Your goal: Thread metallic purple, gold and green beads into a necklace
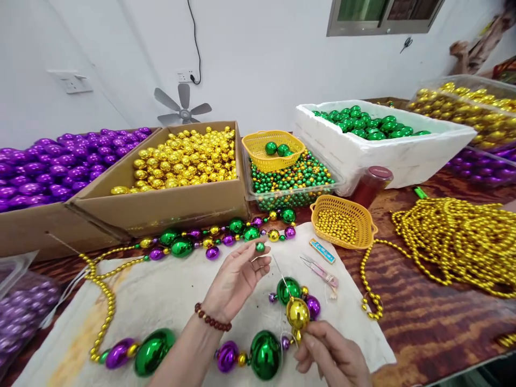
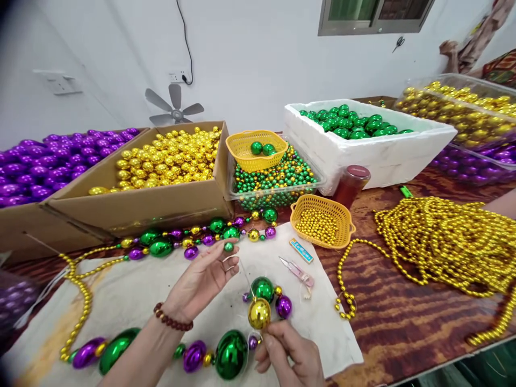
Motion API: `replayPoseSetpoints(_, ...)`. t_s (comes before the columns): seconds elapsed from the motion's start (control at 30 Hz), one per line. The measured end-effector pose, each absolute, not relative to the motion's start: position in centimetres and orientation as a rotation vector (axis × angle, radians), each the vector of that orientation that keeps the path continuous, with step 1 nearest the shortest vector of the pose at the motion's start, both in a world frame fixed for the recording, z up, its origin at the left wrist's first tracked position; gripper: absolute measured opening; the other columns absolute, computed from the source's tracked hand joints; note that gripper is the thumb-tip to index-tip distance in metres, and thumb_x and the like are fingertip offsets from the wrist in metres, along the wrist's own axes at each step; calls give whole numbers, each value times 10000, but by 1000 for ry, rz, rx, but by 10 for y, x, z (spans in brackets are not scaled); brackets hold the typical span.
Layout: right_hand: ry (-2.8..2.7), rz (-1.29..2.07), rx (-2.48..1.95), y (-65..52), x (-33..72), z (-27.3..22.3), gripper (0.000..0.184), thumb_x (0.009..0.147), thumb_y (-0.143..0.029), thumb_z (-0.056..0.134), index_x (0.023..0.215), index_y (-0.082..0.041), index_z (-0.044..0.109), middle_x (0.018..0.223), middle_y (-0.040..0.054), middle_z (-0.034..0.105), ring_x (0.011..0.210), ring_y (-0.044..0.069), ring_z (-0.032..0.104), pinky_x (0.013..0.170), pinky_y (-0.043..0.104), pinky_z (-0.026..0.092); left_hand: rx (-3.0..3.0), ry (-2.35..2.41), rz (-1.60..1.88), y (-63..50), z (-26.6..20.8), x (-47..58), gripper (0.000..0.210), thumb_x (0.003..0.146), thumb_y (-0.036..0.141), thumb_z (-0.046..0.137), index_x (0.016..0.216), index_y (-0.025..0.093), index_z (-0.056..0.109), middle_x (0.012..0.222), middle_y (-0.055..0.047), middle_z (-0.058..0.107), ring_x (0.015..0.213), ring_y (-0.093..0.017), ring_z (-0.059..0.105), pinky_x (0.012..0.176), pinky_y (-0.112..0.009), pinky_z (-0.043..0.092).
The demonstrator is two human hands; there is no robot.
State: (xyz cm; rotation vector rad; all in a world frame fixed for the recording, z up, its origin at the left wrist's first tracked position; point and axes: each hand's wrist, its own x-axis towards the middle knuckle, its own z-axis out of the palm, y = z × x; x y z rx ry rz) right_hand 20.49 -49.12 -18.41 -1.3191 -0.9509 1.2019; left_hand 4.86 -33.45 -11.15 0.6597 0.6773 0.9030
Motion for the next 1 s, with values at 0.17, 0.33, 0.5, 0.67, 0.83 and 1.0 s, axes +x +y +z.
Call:
replayPoseSetpoints(0.17,-1022,1190,-1322,-497,204,-172,375,926,-500,504,845,-173,669,554,15,631,470,134,593,501,217,467,501,656,945,-349,-117,43,166,884,230,633,1026,168,692,958,-64,692,871,-163,671,834,-304,535)
replayPoseSetpoints(0.33,-1044,1195,-1356,-501,202,-177,390,931,-507,488,861,-165,662,538,12,627,439,125,570,481,216,439,504,650,981,-353,-114,41,155,871,206,650,1013,164,695,929,-65,701,889,-168,676,920,-355,524)
replayPoseSetpoints(0.5,-1036,1219,-1342,-501,204,-175,361,934,-483,496,863,-168,658,533,-2,599,441,115,547,481,213,420,534,640,993,-354,-115,41,176,880,192,638,1041,152,696,916,-69,706,895,-173,675,954,-392,515)
replayPoseSetpoints(0.67,-1047,1239,-1363,-502,206,-173,346,935,-475,498,867,-170,647,521,-14,570,425,113,518,466,219,397,619,667,1013,-352,-115,41,172,873,189,642,1030,168,708,928,-46,697,854,-173,679,931,-423,525)
replayPoseSetpoints(0.83,-1039,1263,-1374,-502,205,-176,357,931,-483,500,856,-166,647,536,-7,563,447,122,526,475,226,407,787,763,1043,-350,-117,36,186,845,214,675,1024,192,720,975,-39,694,817,-182,693,903,-419,528)
replayPoseSetpoints(1.0,-1006,1246,-1354,-501,200,-178,346,920,-477,526,858,-159,647,529,-10,559,422,111,511,450,219,408,780,771,1029,-350,-118,35,199,826,240,696,1018,198,725,966,-46,703,801,-177,701,916,-413,518)
